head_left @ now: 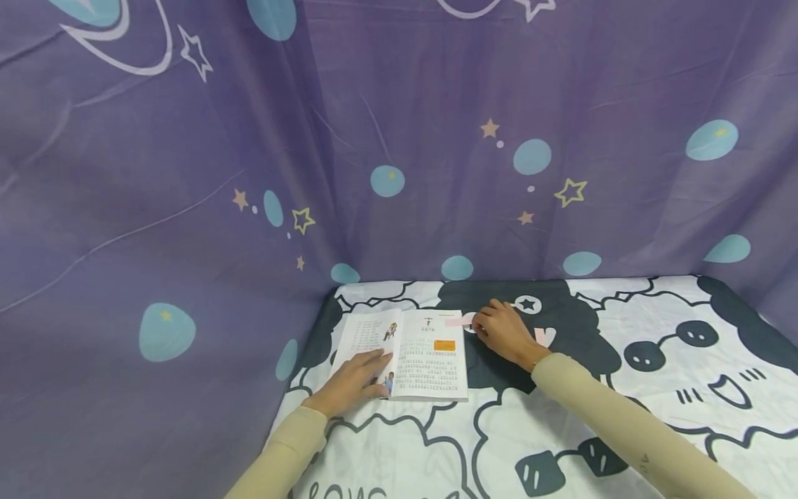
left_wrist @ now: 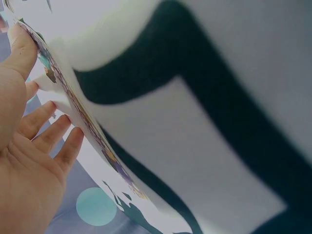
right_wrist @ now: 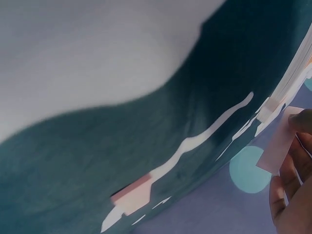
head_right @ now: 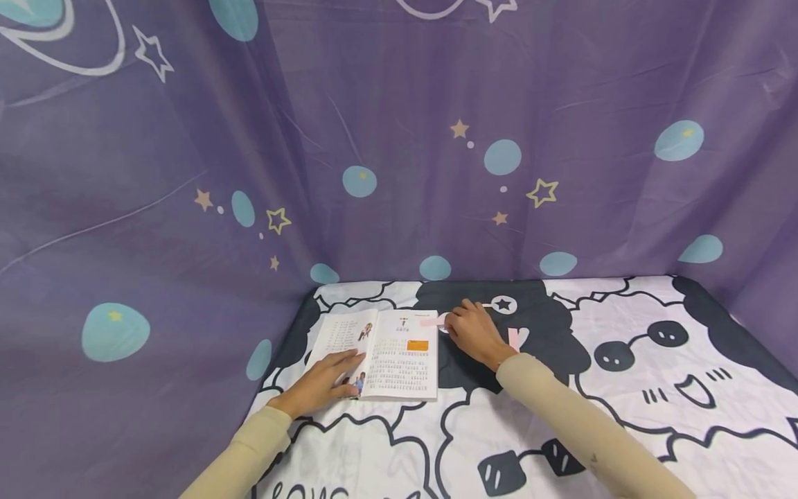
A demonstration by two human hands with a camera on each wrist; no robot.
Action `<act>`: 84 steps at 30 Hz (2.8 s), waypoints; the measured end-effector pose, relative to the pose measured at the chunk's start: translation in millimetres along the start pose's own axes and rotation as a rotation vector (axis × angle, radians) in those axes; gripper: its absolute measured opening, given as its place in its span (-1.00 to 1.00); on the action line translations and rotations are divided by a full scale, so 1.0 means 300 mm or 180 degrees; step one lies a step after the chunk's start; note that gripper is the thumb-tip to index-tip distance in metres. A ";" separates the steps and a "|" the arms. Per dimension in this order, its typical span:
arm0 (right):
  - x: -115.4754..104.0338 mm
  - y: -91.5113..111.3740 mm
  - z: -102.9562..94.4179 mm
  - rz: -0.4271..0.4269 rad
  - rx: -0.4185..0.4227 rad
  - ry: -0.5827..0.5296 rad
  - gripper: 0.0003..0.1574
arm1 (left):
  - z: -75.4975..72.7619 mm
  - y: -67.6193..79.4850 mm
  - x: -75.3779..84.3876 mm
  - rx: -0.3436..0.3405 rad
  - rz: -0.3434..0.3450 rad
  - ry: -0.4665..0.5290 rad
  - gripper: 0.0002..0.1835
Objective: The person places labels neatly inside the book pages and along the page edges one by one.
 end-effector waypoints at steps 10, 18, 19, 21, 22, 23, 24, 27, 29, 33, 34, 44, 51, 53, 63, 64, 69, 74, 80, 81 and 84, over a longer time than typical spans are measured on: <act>-0.061 -0.025 0.048 -0.0131 -0.0073 0.0028 -0.85 | 0.005 0.001 -0.007 -0.0010 0.0004 -0.0021 -0.18; -0.100 -0.044 0.068 -0.0158 -0.0121 0.0020 -0.86 | 0.006 0.002 -0.012 0.0004 0.0011 -0.0026 -0.18; -0.104 -0.046 0.071 -0.0169 -0.0136 0.0021 -0.86 | 0.006 0.002 -0.012 0.0001 0.0012 -0.0025 -0.18; -0.111 -0.048 0.079 -0.0186 -0.0176 0.0026 -0.88 | 0.006 0.001 -0.011 -0.0015 0.0011 -0.0029 -0.17; -0.114 -0.049 0.084 -0.0196 -0.0203 0.0029 -0.89 | 0.007 0.001 -0.012 -0.0035 -0.0005 -0.0035 -0.17; -0.116 -0.050 0.089 -0.0204 -0.0224 0.0037 -0.90 | 0.004 0.000 -0.010 -0.0028 0.0003 -0.0034 -0.17; -0.118 -0.050 0.093 -0.0215 -0.0242 0.0049 -0.90 | 0.001 -0.001 -0.008 -0.0028 0.0002 -0.0031 -0.18; -0.118 -0.048 0.104 -0.0222 -0.0273 0.0099 -0.91 | 0.000 -0.005 -0.005 -0.0051 0.0000 -0.0054 -0.18; -0.118 -0.046 0.109 -0.0235 -0.0286 0.0121 -0.91 | 0.000 -0.007 -0.004 -0.0055 0.0007 -0.0072 -0.18; -0.121 -0.043 0.120 -0.0260 -0.0347 0.0100 -0.91 | 0.003 -0.007 -0.007 -0.0081 -0.0012 -0.0103 -0.17; -0.122 -0.042 0.121 -0.0259 -0.0367 0.0081 -0.90 | 0.003 -0.006 -0.007 -0.0081 -0.0018 -0.0101 -0.17; -0.162 -0.049 0.141 -0.0466 -0.0885 0.0330 -0.77 | -0.001 -0.002 -0.003 -0.0068 -0.0039 -0.0089 -0.16; -0.188 -0.034 0.152 -0.0642 -0.1106 0.0532 -0.75 | -0.008 -0.001 0.008 -0.0028 -0.0007 -0.0042 -0.18; -0.193 -0.029 0.155 -0.0673 -0.1102 0.0557 -0.77 | -0.010 -0.002 0.012 -0.0019 0.0008 -0.0021 -0.19; -0.254 -0.025 0.169 -0.1176 -0.1132 0.0982 -0.83 | -0.009 0.001 0.008 0.0033 0.0044 -0.0022 -0.21; -0.259 -0.024 0.174 -0.1218 -0.1129 0.1033 -0.83 | -0.008 0.002 0.007 0.0038 0.0048 -0.0027 -0.21; -0.268 -0.022 0.174 -0.1311 -0.1039 0.1100 -0.84 | -0.009 0.004 0.007 0.0047 0.0075 -0.0024 -0.21; -0.259 -0.025 0.162 -0.1216 -0.1004 0.0983 -0.83 | -0.008 0.003 0.004 0.0039 0.0064 -0.0027 -0.21; -0.215 -0.016 0.146 -0.0912 -0.1076 0.0713 -0.77 | 0.001 0.001 -0.001 0.0012 0.0050 -0.0054 -0.20; -0.204 -0.012 0.143 -0.0865 -0.1093 0.0692 -0.75 | 0.001 0.001 0.000 0.0014 0.0055 -0.0049 -0.20; -0.170 -0.002 0.129 -0.0722 -0.1076 0.0591 -0.74 | -0.002 -0.002 0.005 0.0018 0.0072 -0.0051 -0.20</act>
Point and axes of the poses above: each hand's wrist, its own y-axis away from the middle knuckle, its own z-axis out of the palm, x = y × z, the point moved 10 cm from there along -y, towards the middle knuckle, and after that the axes turned 10 degrees about x, right-handed, at the moved point
